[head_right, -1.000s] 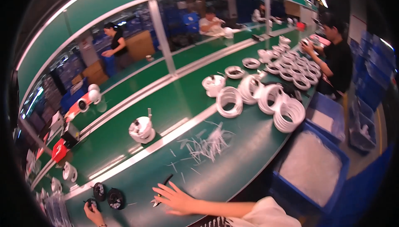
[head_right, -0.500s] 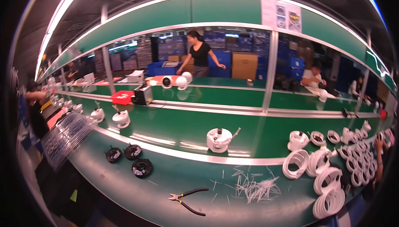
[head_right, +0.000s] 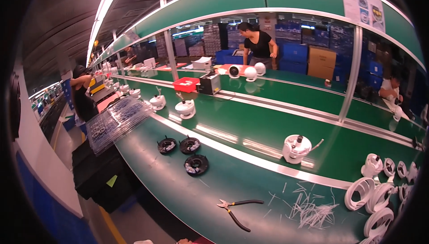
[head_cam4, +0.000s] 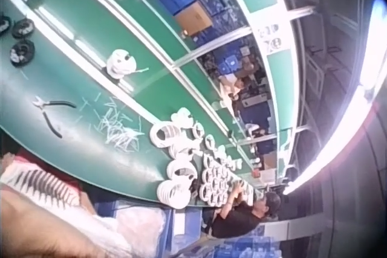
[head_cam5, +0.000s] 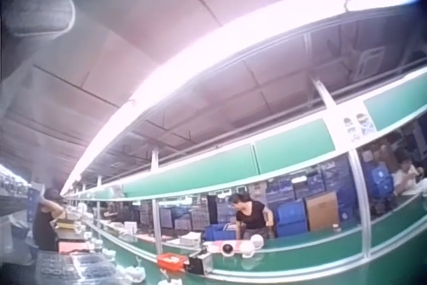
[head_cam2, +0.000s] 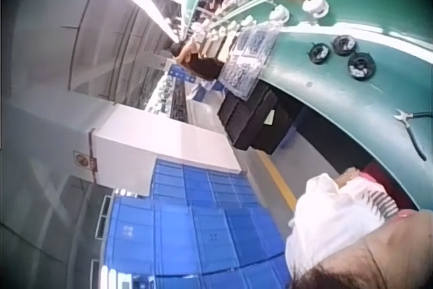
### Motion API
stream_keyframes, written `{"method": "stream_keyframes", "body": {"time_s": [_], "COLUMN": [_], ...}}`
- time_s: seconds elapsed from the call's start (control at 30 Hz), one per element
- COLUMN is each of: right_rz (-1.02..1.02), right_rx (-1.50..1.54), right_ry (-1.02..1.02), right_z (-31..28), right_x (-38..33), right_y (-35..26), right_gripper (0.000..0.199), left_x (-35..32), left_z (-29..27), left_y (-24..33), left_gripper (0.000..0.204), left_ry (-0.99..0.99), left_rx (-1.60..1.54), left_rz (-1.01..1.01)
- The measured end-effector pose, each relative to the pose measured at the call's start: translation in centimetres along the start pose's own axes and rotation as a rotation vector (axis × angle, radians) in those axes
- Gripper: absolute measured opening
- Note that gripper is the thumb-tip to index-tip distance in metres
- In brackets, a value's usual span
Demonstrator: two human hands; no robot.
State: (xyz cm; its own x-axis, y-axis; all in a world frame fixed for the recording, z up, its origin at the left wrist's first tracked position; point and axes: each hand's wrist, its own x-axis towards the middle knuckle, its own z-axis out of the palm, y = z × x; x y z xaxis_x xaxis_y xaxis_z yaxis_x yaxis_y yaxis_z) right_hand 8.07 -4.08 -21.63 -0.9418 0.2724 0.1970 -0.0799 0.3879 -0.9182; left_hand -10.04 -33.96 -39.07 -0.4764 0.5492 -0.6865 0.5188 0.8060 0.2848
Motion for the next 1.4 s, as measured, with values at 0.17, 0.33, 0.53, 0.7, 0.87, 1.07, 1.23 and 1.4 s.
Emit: {"method": "stream_keyframes", "body": {"time_s": [0.17, 0.33, 0.53, 0.7, 0.87, 1.07, 1.23, 1.4], "right_rz": [0.052, 0.163, 0.253, 0.391, 0.377, 0.518, 0.529, 0.662], "right_rx": [0.049, 0.128, 0.248, 0.301, 0.181, 0.129, 0.105, 0.075], "right_ry": [-0.036, -0.078, -0.222, -0.254, -0.192, -0.217, -0.186, -0.06], "right_z": [2.3, 4.1, 4.3, 5.3, 2.6, 4.6, 4.8, 2.2], "right_x": [2.7, 5.3, 11.1, 11.0, 12.4, 0.2, -1.1, -3.2], "right_y": [1.5, 4.8, 9.9, 7.2, 10.0, 4.6, 3.4, -0.6], "right_gripper": [0.016, 0.019, 0.022, 0.025, 0.027, 0.031, 0.033, 0.036], "left_x": [-0.3, -0.2, -2.5, -8.3, -1.9, -12.2, -14.1, -14.1], "left_z": [-0.5, 2.2, -0.1, -3.7, -5.7, 0.0, -3.7, -8.4], "left_y": [-0.1, -5.1, -4.5, -4.0, -2.0, 0.1, 1.5, 6.0], "left_gripper": [0.044, 0.046, 0.048, 0.05, 0.052, 0.054, 0.056, 0.058], "left_ry": [-0.02, -0.084, -0.109, -0.179, -0.074, -0.115, -0.052, -0.123], "left_rx": [0.037, -0.021, -0.154, -0.217, -0.28, -0.409, -0.45, -0.448], "left_rz": [0.051, -0.023, -0.193, -0.245, -0.121, -0.095, -0.062, 0.041]}}
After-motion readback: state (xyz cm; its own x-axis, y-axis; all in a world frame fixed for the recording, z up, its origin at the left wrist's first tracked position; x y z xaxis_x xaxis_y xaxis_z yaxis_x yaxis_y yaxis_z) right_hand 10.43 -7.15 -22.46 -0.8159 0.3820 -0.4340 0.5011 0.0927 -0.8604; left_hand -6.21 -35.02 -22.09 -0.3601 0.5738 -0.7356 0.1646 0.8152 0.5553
